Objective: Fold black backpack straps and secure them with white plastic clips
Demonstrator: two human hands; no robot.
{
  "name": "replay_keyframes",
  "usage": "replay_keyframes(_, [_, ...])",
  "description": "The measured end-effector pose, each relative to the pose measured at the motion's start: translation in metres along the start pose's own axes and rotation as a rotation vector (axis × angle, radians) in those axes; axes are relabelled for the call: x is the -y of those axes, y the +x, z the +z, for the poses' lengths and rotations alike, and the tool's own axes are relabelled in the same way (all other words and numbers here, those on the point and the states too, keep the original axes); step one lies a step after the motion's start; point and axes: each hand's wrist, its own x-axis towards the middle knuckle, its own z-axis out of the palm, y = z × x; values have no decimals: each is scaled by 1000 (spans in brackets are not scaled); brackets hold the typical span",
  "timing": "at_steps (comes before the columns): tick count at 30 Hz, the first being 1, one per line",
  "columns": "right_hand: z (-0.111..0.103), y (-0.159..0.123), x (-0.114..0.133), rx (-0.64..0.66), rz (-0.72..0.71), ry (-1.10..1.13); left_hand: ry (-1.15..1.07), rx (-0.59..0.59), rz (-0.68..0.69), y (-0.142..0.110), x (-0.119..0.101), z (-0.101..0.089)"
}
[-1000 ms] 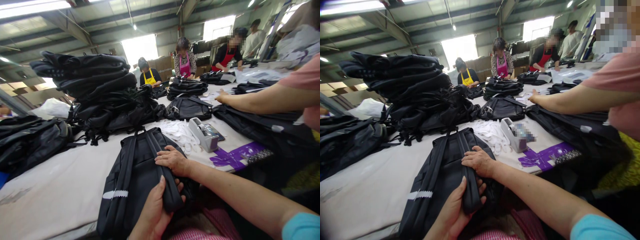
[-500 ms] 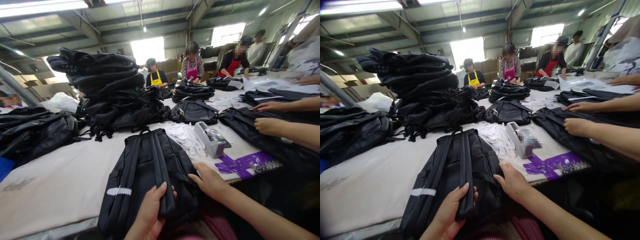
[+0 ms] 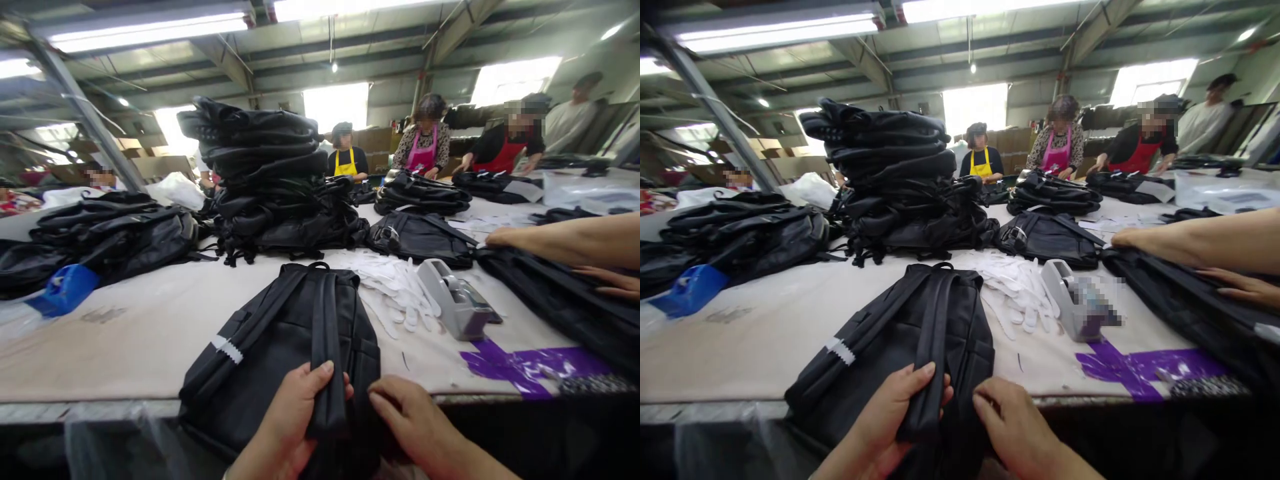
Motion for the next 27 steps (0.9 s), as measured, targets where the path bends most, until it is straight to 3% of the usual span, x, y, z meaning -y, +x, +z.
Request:
replay_keyframes(2, [-1,8,21,74,31,78,19,12,12,-4,7,-4])
replay_keyframes(6, [17,23,48,430,408,522,36,26,68,-11,15,-11])
replay_keyframes(10, [43,35,53,348,625,840,87,84,1,-17,15,-22])
replay_keyframes(13, [56,42,51,293,721,886,127,89,-32,-18,16,-33])
replay_keyframes(18, [68,46,49,224,647,926,225,77,14,-12,17,-47])
replay_keyframes(23, [69,49,52,210,536,863,418,-89,253,-5,8,-50])
replay_keyframes(27, [66,52,57,197,510,797,351,-6,142,12,12,-53])
